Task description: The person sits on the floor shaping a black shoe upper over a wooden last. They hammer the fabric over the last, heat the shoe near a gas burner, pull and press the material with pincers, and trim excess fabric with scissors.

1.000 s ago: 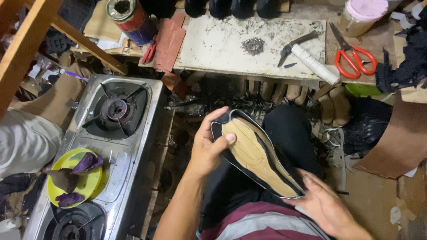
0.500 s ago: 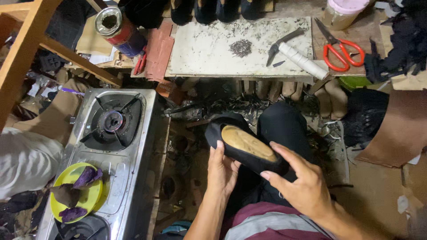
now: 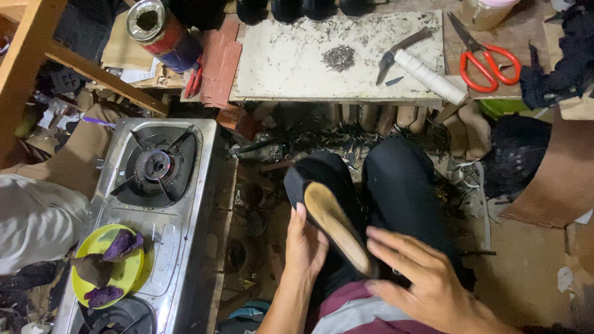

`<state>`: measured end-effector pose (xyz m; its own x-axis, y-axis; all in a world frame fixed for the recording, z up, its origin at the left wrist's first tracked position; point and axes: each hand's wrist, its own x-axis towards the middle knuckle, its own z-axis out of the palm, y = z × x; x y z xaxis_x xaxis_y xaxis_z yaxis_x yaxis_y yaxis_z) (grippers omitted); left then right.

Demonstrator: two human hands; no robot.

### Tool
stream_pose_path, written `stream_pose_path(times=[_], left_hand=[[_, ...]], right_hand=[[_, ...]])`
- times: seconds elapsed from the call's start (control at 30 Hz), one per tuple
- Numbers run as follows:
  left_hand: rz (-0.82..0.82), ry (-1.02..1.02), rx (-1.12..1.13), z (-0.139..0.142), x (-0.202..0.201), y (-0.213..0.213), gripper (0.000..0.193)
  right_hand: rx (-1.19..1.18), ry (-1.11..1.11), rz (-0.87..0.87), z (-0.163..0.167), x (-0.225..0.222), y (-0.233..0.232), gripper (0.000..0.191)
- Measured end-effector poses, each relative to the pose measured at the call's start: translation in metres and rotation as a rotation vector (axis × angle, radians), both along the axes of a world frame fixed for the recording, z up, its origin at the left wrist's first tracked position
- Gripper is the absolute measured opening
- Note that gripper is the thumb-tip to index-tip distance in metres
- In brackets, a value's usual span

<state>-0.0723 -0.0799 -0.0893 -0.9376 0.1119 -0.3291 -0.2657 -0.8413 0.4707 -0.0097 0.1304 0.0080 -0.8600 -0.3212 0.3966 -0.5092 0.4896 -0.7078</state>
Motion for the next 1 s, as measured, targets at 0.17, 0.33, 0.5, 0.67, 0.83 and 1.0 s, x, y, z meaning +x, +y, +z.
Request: stream_pose_path(times=[0.17, 0.33, 0.5, 0.67, 0.83, 1.0], left_hand=[[-0.242, 0.213, -0.003, -0.006, 0.028, -0.004, 0.061], [-0.354, 0.238, -0.070, -0.010, 0.043, 0.010, 0.065], [-0.266, 0.136, -0.104, -0.009, 0.042, 0.006, 0.046], [-0.092, 0.061, -0.239, -0.021, 0.046, 0.002, 0.018], [-0.056, 0.022, -0.151, -0.031, 0.044, 0.001, 0.011], [-0.141, -0.160, -0.102, -0.042, 0.003, 0.013, 0.018]], right_hand=[[-0.495, -0.695, -0.145, -0.061, 0.004, 0.029, 0.046], [-0.860, -0.894, -0.437, -0.115, 0.012, 0.040, 0.026], [-0.939, -0.815, -0.362, -0.119, 0.010, 0.047, 0.008], [-1.051, -0.781, -0.326, -0.129, 0.009, 0.045, 0.011], [-1.241, -0.885, -0.251, -0.145, -0.002, 0.043, 0.014], [-1.133, -1.112, -0.392, -0.140, -0.061, 0.037, 0.007]])
